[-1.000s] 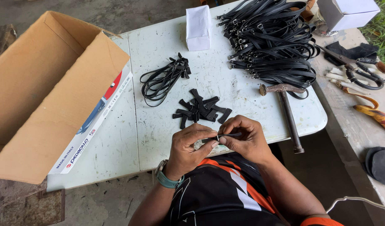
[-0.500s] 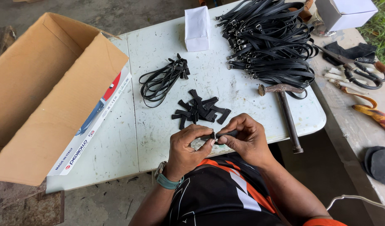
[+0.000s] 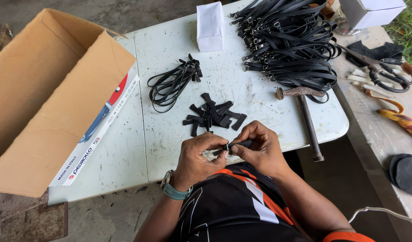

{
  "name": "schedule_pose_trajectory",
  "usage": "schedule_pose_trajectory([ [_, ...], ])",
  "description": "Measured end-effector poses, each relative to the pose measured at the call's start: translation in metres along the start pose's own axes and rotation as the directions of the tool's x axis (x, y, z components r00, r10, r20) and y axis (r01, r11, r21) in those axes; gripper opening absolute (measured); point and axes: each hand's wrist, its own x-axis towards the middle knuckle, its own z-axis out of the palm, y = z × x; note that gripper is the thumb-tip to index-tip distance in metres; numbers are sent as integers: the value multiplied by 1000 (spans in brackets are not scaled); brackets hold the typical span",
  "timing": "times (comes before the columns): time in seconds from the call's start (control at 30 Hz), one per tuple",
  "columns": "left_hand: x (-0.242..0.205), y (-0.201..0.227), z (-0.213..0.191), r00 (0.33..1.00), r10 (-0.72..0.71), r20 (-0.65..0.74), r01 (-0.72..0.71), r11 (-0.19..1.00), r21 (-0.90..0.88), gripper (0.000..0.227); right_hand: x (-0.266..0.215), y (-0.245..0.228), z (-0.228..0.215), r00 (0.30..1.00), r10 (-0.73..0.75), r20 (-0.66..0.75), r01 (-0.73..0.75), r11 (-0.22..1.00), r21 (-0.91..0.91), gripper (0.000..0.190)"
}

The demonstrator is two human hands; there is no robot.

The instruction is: The person repeatedly picks up black straps and small metal hardware pieces from a table, threads the hardware onto the strap ends, and places the assembled units into a pile. The process is repeated continuously throughout the clip.

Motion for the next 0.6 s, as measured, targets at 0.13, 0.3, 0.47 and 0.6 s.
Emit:
schedule_pose_trajectory([
  [0.13, 3, -7, 4, 990, -141, 18, 142, 982, -123, 22, 7, 8, 8, 995, 94, -25, -90, 986, 141, 25],
  [0.3, -2, -13, 5, 989, -128, -80, 110, 975, -191, 26, 10, 10, 8, 999, 36, -29, -34, 997, 71, 18],
  [0.47, -5, -27, 8, 996, -78, -50, 60, 957, -285, 32, 13, 17, 3, 999, 53, -5, -50, 969, 242, 16],
  [0.6, -11, -36, 11, 979, -206, -1, 189, 900, -394, 30, 12, 26, 7, 999, 38, -29, -31, 976, 215, 17],
])
